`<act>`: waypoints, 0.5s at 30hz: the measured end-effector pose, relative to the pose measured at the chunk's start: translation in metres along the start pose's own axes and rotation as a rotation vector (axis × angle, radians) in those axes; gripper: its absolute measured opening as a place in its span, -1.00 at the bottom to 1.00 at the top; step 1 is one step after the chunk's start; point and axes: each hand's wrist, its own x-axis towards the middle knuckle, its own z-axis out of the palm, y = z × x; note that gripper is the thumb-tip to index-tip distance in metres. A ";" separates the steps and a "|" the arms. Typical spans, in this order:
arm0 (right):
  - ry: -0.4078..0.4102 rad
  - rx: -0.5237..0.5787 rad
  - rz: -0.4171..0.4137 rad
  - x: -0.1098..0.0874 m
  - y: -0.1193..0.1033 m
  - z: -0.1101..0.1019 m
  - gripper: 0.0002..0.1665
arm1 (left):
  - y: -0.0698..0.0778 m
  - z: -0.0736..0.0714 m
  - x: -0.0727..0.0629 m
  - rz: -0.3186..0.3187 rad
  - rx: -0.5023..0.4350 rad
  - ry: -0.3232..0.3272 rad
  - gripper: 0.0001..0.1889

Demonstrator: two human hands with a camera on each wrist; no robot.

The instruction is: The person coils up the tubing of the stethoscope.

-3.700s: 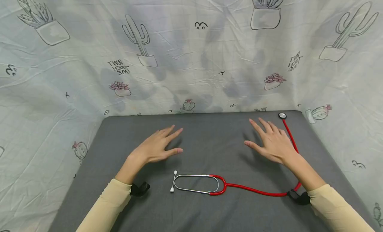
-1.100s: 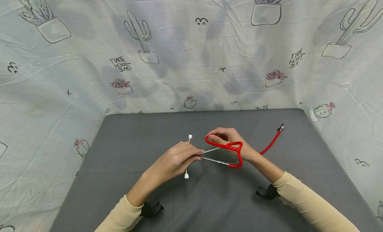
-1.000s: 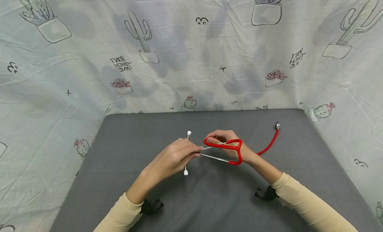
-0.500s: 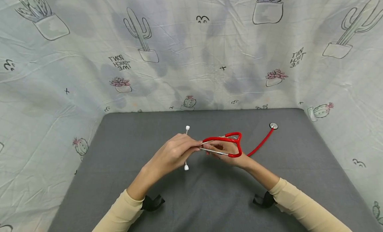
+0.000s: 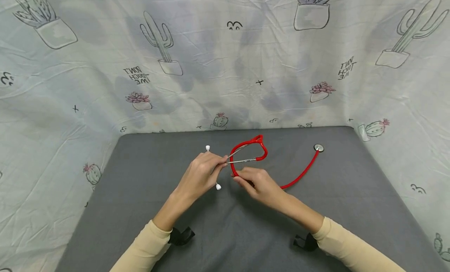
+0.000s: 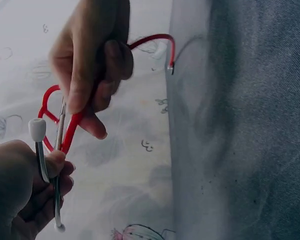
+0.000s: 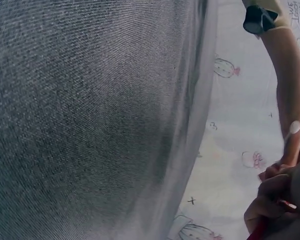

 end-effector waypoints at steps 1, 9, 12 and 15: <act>-0.007 -0.037 -0.013 -0.001 -0.001 0.000 -0.90 | -0.001 0.001 0.000 -0.015 0.001 -0.006 -0.78; -0.068 -0.256 -0.002 -0.008 -0.013 -0.007 -0.90 | -0.012 0.008 0.001 -0.076 0.007 -0.044 -0.79; -0.083 -0.291 -0.013 -0.012 -0.019 -0.012 -0.89 | -0.018 0.008 0.001 -0.117 0.022 -0.057 -0.80; -0.094 -0.331 -0.043 -0.016 -0.025 -0.017 -0.87 | -0.025 0.007 0.001 -0.179 0.048 -0.068 -0.82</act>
